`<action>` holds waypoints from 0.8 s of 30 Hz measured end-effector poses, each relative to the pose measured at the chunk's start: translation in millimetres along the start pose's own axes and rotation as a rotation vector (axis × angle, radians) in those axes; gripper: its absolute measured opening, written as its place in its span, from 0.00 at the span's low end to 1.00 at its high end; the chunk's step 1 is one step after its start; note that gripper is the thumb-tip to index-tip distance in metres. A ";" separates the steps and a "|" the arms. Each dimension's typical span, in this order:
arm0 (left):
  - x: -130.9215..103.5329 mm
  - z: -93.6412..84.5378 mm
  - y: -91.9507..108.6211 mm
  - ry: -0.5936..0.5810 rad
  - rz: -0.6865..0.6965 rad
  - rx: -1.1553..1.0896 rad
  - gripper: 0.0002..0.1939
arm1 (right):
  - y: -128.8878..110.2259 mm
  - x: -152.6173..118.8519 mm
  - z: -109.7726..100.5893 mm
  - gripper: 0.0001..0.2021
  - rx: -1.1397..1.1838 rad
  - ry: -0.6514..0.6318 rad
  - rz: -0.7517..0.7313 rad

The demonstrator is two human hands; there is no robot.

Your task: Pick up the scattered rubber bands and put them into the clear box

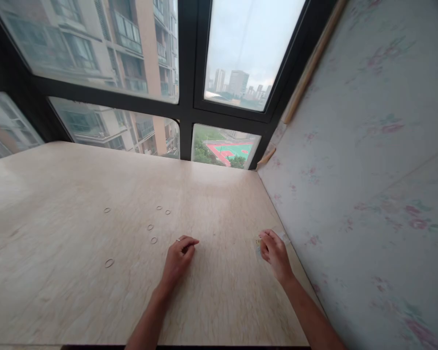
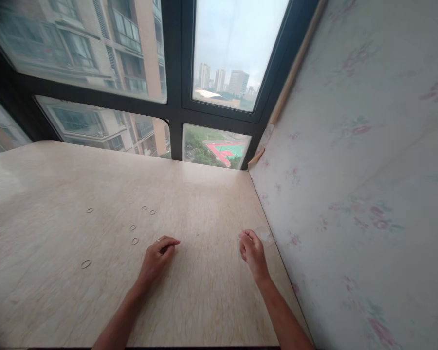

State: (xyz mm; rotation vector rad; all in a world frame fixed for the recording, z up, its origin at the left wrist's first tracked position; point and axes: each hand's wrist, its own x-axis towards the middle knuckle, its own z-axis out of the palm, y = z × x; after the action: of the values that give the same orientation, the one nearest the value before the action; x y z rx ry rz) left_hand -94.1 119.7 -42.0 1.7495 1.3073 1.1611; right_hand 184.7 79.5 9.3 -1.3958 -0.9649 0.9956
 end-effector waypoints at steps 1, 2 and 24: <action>0.3 0.0 -0.5 0.000 0.000 0.005 0.13 | 4.3 -5.3 -13.0 0.18 -0.041 0.065 0.013; 0.5 -0.1 -1.1 0.001 0.000 0.009 0.12 | 7.9 -9.9 -24.6 0.19 -0.083 0.114 0.021; -2.6 2.5 3.4 0.028 -0.043 0.073 0.11 | 48.5 -66.2 -41.8 0.19 -0.624 0.017 -0.294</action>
State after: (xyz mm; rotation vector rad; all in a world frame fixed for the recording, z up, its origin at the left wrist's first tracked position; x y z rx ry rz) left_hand -90.8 116.2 -40.7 1.7539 1.4135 1.1307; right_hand 204.6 1.1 -34.9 -1.6909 -1.4985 0.4723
